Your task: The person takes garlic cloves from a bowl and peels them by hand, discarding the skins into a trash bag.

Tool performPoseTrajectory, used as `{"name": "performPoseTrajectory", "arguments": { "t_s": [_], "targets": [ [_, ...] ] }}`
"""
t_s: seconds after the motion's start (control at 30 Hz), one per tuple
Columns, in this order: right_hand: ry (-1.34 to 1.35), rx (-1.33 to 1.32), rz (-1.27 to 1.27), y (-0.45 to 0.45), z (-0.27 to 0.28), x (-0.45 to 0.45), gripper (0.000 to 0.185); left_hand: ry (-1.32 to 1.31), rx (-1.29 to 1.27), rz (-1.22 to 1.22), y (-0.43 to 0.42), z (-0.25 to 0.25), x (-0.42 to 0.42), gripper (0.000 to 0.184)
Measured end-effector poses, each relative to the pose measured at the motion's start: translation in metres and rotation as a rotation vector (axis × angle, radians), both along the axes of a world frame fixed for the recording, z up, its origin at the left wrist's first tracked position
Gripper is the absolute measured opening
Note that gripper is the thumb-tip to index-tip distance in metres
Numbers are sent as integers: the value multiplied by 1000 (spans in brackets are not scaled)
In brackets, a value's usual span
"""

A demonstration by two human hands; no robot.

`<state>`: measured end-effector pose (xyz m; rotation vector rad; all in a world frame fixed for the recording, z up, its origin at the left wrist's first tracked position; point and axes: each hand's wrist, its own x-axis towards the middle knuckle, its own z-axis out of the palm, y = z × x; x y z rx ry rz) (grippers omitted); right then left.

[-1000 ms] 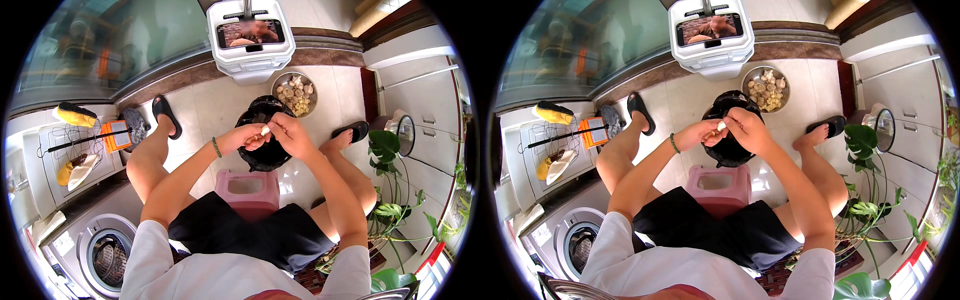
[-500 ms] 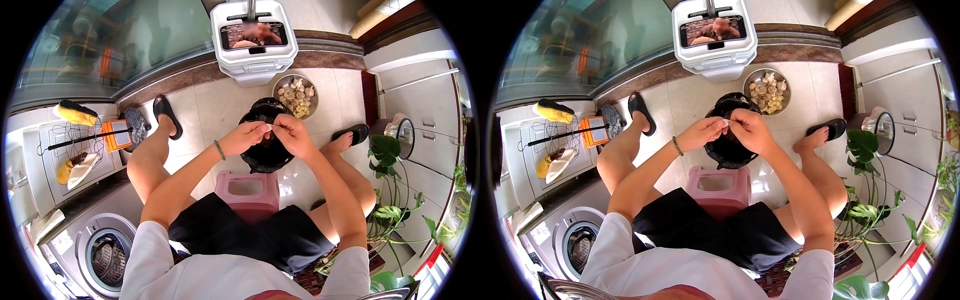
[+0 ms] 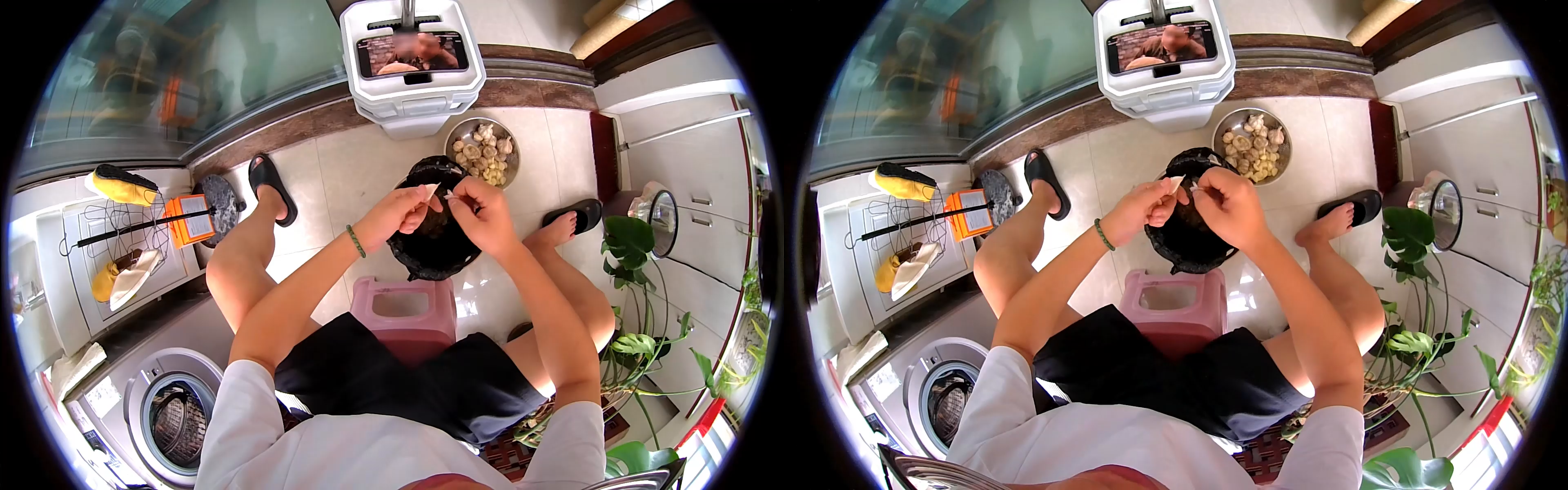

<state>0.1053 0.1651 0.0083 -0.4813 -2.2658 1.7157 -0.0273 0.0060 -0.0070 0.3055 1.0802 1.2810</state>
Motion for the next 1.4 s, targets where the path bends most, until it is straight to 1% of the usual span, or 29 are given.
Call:
{"name": "performPoseTrajectory", "arguments": {
  "t_s": [0.03,0.1,0.13,0.2,0.23,0.3,0.37,0.43,0.47,0.53,0.63,0.67,0.73,0.9,0.97,1.07,1.13,1.2,1.27,1.3,1.33,1.37,1.4],
  "targets": [
    [-15,20,6,-1,2,1,6,-2,-2,-1,0,0,0,43],
    [-6,46,33,-2,3,1,8,-161,-16,63,1,-1,-1,42],
    [5,73,60,-3,3,1,10,-162,-18,63,0,-2,-2,42],
    [56,85,79,-1,0,1,11,-335,-12,95,0,-4,-3,39],
    [108,99,99,-1,-1,1,11,-335,-12,95,0,-4,-3,39],
    [122,147,95,-1,0,0,10,-390,-23,145,1,-2,-3,38],
    [140,198,92,1,1,0,10,-396,-25,140,1,-1,-2,38],
    [139,390,175,5,1,1,11,-398,-24,136,2,1,-3,38],
    [142,391,176,4,1,1,11,-386,-26,123,2,2,-1,40],
    [49,432,129,-1,5,0,14,-373,-31,92,2,4,1,39],
    [99,438,61,-8,18,-6,15,-416,-30,108,2,-3,5,35],
    [99,439,61,-9,18,-7,15,-411,-42,125,1,-3,8,28],
    [152,564,67,-10,17,-8,16,-408,-34,118,1,-4,10,27],
    [152,612,46,-10,9,-7,13,-386,-68,100,2,1,9,31],
    [155,629,39,-10,8,-7,12,-282,-65,56,1,-2,7,31],
    [143,679,35,-12,7,-5,11,-230,-60,34,1,-5,10,32],
    [140,725,31,-13,6,-4,11,-264,-61,58,3,-5,15,33],
    [134,677,-6,-14,6,-5,11,-301,-66,81,3,-5,16,35],
    [127,630,-43,-13,6,-6,11,-227,-23,31,4,-1,12,36],
    [109,512,-84,-10,5,-6,11,-232,-25,29,3,-2,10,36],
    [92,396,-127,-8,5,-7,10,-179,0,-30,3,-2,6,37],
    [87,395,-129,-5,4,-6,10,-126,24,-88,2,-3,4,39],
    [73,337,-150,-1,3,-7,10,-112,37,-95,3,-1,3,39]
  ]
}}
